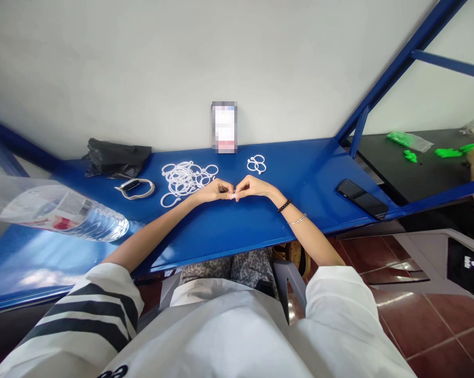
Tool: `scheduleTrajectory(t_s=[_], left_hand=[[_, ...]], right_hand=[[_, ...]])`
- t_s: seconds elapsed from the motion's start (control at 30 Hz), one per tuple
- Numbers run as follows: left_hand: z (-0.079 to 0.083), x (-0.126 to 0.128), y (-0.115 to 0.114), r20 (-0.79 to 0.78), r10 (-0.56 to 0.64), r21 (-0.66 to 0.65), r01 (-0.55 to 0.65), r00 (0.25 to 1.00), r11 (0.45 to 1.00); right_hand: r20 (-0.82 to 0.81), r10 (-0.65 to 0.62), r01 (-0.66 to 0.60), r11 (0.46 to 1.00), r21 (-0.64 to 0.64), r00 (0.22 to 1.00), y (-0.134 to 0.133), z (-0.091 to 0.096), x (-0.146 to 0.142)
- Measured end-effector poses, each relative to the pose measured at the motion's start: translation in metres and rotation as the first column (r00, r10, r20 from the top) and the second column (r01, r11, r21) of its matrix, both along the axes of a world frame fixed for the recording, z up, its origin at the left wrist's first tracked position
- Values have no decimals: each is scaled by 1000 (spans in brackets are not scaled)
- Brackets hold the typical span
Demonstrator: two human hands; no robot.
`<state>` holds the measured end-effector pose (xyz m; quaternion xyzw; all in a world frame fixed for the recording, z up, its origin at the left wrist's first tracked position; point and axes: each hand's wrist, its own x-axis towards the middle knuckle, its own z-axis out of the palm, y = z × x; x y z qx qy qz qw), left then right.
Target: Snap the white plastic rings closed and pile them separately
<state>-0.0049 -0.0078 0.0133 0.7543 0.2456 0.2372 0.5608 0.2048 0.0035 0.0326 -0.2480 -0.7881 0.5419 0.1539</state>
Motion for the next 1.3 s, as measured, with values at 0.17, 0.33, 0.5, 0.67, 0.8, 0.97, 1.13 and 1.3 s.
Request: scheduleTrajectory(t_s=[0.17,0.33,0.5,0.67,0.8,0.97,1.13,1.3], left_hand=[[2,0,-1,-1,7,-18,-7,1000,1000],[6,0,-3,30,42,-57,-40,999,998],[0,-2,1,118,74,-101,-63,990,993],[-8,-2,6,250,128,-208,-76,960,975],[-7,-2,7,287,130,-241,-60,949,969],[-5,-2,5,274,121,-241,-54,954,969],[-7,-1,6,247,130,-231,-72,960,970],[-10,-2,7,215,137,-211,-91,967,973]], right_hand=[[3,13,-13,1000,16,1000,0,0,0],[1,-9,9,999,45,1000,2,-1,2],[-35,-31,33,998,62,999,1,0,1],[-77,-62,63,998,14,995,1,1,1],[-87,-51,50,999,-12,995,2,-1,2],[-91,-66,65,998,-9,994,4,-3,2],[-114,-134,134,991,-11,984,3,-2,0],[-151,-182,182,983,-12,972,1,-1,-2]])
